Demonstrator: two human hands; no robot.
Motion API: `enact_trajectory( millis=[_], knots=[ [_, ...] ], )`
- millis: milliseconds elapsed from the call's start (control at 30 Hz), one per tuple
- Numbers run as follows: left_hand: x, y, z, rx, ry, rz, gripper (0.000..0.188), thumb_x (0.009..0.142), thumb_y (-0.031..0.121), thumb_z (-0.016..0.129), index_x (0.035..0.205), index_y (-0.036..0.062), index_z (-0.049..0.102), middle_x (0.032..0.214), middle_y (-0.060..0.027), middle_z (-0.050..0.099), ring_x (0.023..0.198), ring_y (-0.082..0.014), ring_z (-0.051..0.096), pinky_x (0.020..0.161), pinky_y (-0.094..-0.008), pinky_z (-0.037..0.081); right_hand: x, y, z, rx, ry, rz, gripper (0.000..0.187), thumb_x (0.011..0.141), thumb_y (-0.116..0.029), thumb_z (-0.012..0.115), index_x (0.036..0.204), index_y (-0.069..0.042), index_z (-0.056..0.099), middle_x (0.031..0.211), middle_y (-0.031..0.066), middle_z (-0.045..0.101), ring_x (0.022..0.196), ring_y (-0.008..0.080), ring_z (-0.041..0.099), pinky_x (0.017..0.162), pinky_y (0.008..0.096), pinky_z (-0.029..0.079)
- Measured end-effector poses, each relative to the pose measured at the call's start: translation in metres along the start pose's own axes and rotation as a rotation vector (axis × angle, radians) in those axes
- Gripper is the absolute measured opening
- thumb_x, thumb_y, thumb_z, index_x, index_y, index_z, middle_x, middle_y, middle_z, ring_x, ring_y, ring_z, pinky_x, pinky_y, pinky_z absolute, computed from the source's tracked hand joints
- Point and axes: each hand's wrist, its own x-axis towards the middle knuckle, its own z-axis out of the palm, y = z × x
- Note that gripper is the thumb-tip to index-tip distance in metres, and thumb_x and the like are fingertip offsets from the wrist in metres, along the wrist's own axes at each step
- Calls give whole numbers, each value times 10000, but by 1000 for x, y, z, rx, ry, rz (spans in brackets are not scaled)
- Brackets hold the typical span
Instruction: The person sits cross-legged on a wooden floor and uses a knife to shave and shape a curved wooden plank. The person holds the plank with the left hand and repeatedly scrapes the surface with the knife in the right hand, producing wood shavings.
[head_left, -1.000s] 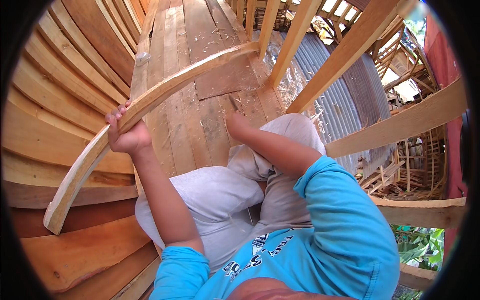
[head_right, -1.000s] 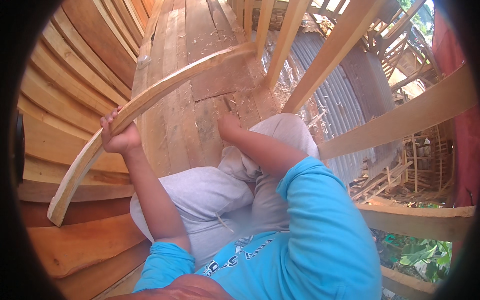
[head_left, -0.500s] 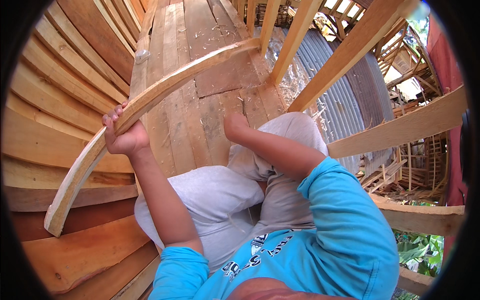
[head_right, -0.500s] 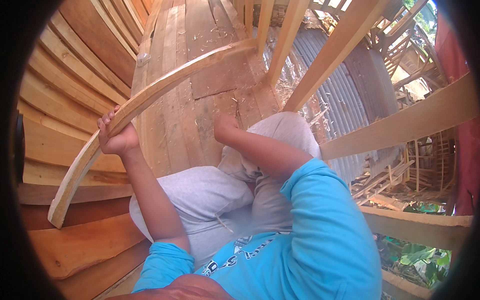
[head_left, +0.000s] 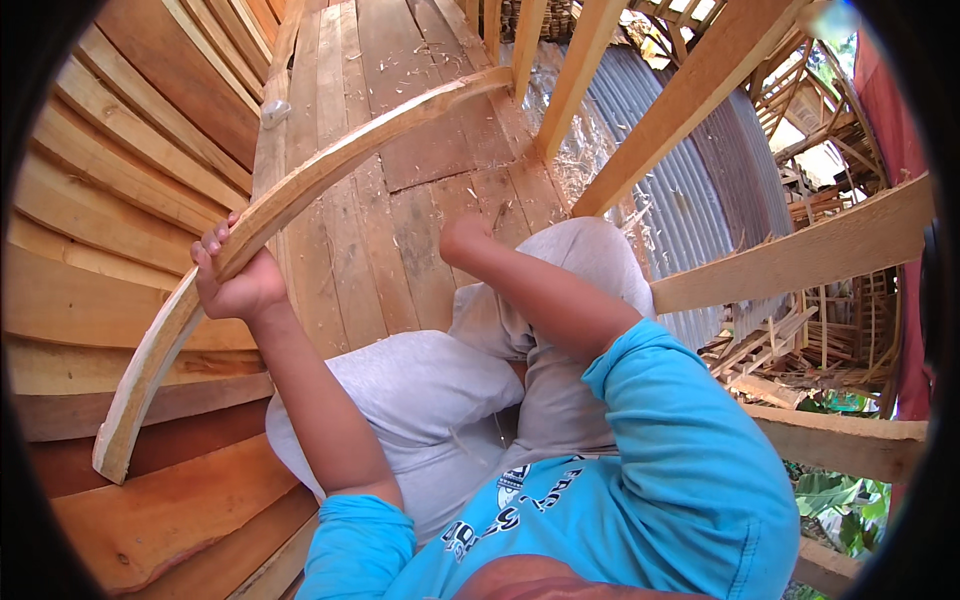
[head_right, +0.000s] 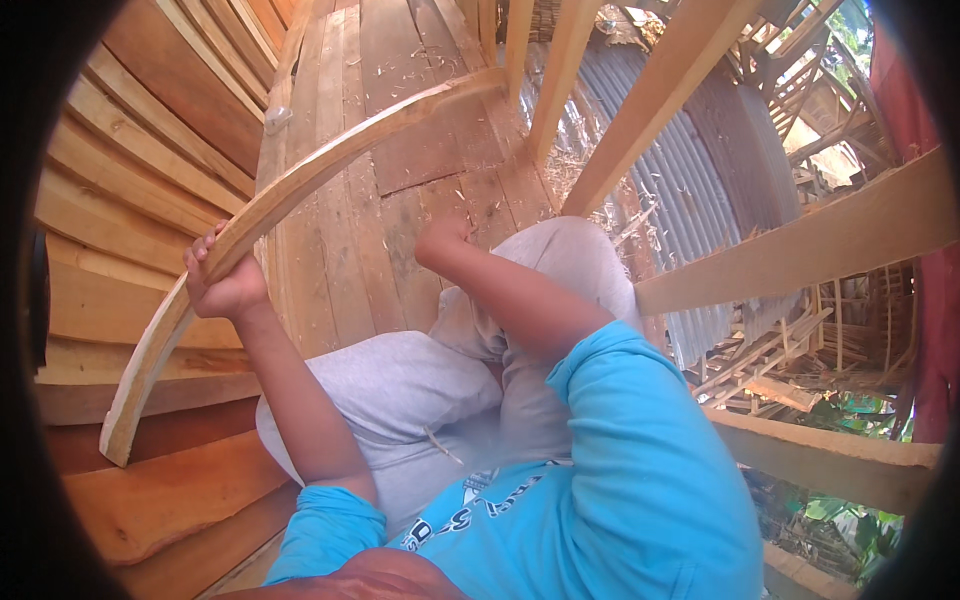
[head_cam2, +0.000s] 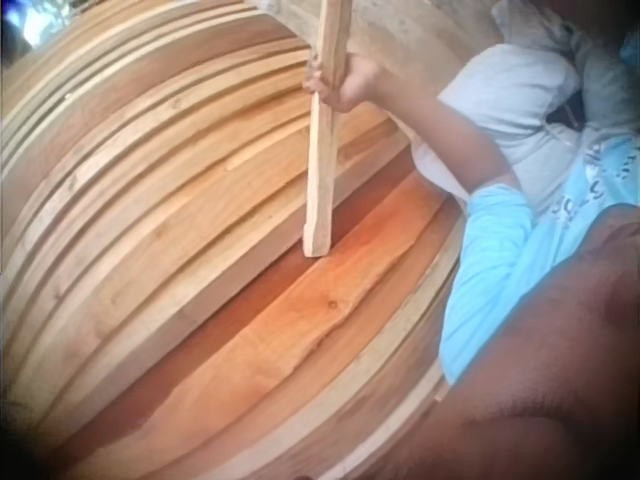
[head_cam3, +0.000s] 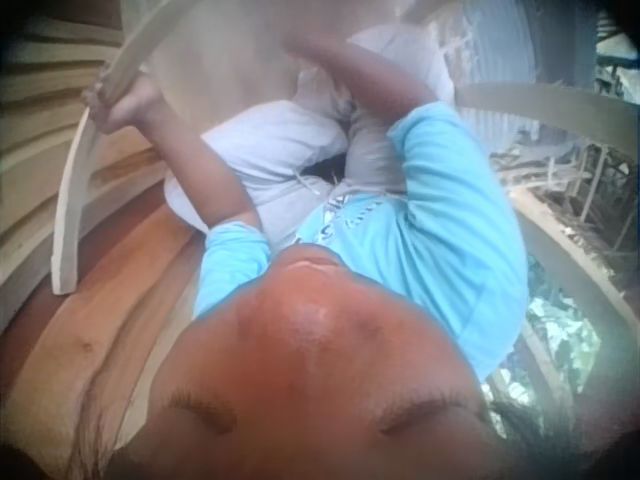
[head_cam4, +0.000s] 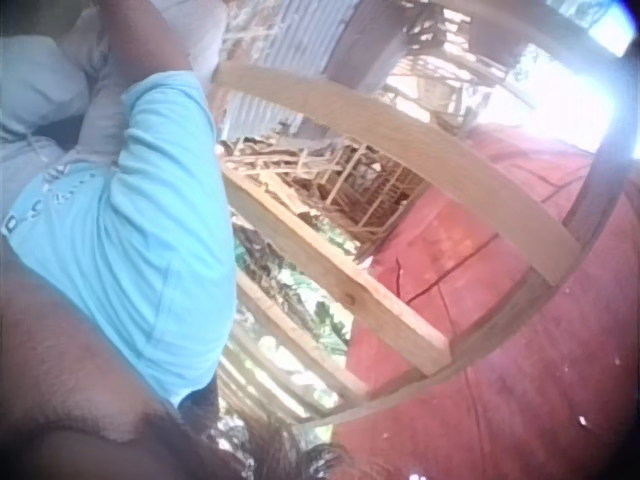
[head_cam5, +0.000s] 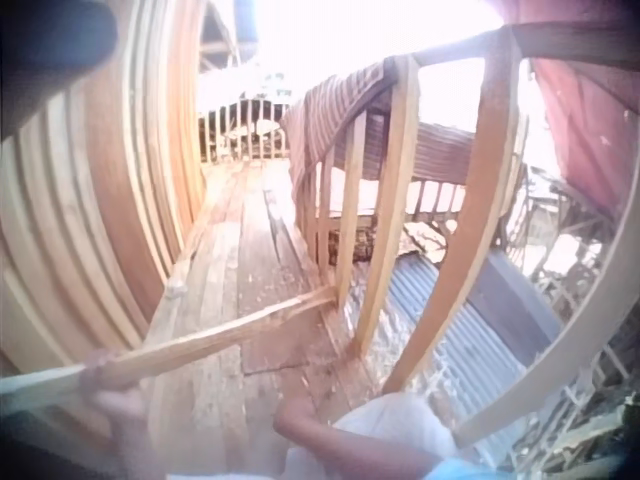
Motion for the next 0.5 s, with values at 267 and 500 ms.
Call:
enact_trajectory(
  millis=[267,500],
  knots=[
    [4,4,-10,-28,-46,-4,140,801,178,613,721,137,505,737,25,506,864,-185,515,980,-432,399,10,80,-67,135,215,51,202,738,-138,691,912,-54,751,975,107,733,880,260,719,717,369,565],
    [-3,2,5,-16,-68,-12,151,782,157,642,724,149,502,735,18,509,850,-174,501,990,-396,366,-54,127,-160,523,390,-46,292,792,-169,598,974,48,671,1009,253,672,980,339,663,807,405,526]
  ],
)
